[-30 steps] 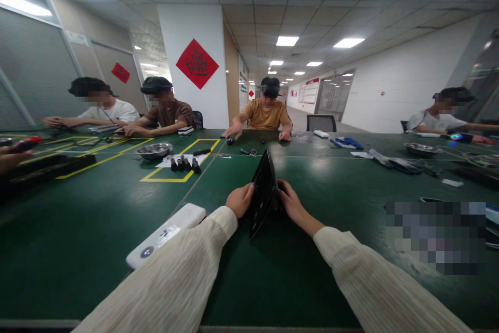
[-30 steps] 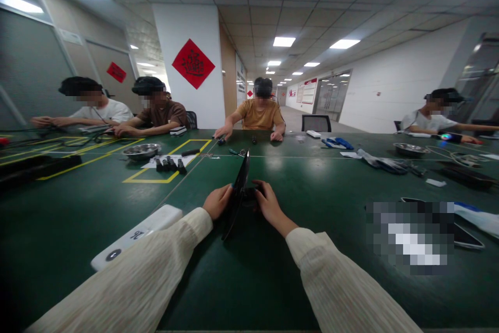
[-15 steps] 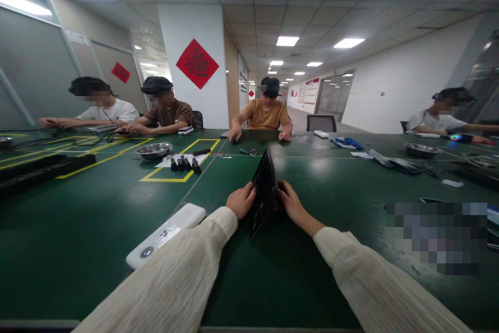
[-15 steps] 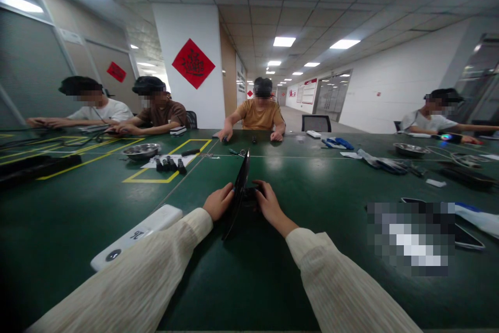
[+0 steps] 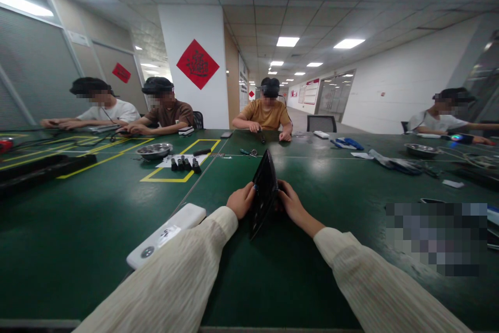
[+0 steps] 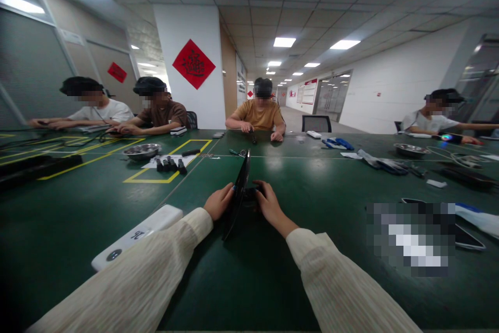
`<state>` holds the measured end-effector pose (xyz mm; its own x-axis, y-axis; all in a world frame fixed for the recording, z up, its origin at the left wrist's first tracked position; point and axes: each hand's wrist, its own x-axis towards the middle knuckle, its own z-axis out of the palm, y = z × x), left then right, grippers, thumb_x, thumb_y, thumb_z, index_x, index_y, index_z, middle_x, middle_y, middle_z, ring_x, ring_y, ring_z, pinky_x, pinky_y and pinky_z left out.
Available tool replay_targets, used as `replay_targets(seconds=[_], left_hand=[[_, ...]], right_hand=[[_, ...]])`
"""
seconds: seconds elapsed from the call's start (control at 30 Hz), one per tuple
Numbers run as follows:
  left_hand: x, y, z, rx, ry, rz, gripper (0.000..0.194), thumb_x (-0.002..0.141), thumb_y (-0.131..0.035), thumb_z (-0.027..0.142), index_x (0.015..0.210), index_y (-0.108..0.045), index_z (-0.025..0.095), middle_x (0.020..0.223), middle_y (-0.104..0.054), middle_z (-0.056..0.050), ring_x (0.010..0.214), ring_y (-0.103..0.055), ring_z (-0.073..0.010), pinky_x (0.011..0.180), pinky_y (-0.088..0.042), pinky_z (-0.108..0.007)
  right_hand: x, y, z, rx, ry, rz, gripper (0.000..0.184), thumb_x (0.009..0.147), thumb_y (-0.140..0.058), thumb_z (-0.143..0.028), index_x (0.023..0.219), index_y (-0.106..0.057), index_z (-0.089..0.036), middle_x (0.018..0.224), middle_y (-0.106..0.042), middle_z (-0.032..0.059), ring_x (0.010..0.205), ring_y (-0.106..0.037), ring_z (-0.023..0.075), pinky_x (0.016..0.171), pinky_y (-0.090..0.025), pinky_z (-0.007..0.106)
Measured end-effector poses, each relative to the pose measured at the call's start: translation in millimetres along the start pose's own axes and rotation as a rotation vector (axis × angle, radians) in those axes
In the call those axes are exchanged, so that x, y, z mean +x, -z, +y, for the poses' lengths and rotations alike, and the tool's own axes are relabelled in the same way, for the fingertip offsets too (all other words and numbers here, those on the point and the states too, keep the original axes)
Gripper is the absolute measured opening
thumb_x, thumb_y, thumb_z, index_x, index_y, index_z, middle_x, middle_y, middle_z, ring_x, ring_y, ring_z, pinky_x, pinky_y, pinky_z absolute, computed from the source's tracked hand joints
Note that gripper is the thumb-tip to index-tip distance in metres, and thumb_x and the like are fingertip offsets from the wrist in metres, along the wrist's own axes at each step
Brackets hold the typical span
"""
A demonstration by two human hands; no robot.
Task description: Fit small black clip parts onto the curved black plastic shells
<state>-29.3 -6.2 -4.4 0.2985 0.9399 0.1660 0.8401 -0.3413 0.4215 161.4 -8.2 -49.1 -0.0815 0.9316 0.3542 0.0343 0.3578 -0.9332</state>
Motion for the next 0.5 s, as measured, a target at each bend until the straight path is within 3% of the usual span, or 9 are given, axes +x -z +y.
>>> replay_targets(seconds=[0.23, 0.5], left_hand=[[1.7, -2.3, -1.3, 0.061, -0.001, 0.005, 0.033, 0.095, -0.025, 0.033, 0.107, -0.053, 0.02, 0.097, -0.069, -0.01, 0.092, -0.065, -0.0239, 0.075, -0.042, -0.03], [1.3, -2.1, -2.6, 0.029, -0.005, -0.006, 0.035, 0.095, -0.026, 0.032, 0.113, -0.053, 0.02, 0.099, -0.07, -0.009, 0.092, -0.065, -0.0228, 0.077, -0.043, -0.029]], right_hand=[[1.2, -0.2, 3.4, -0.014, 0.015, 0.027, 0.036, 0.084, -0.05, -0.039, 0.116, -0.055, -0.023, 0.099, -0.057, 0.005, 0.062, -0.057, 0.0139, 0.042, -0.048, 0.024], [1.3, 0.7, 4.2, -0.014, 0.004, 0.001, 0.038, 0.086, -0.049, -0.039, 0.12, -0.053, -0.023, 0.092, -0.059, 0.0036, 0.054, -0.055, 0.012, 0.04, -0.047, 0.023]])
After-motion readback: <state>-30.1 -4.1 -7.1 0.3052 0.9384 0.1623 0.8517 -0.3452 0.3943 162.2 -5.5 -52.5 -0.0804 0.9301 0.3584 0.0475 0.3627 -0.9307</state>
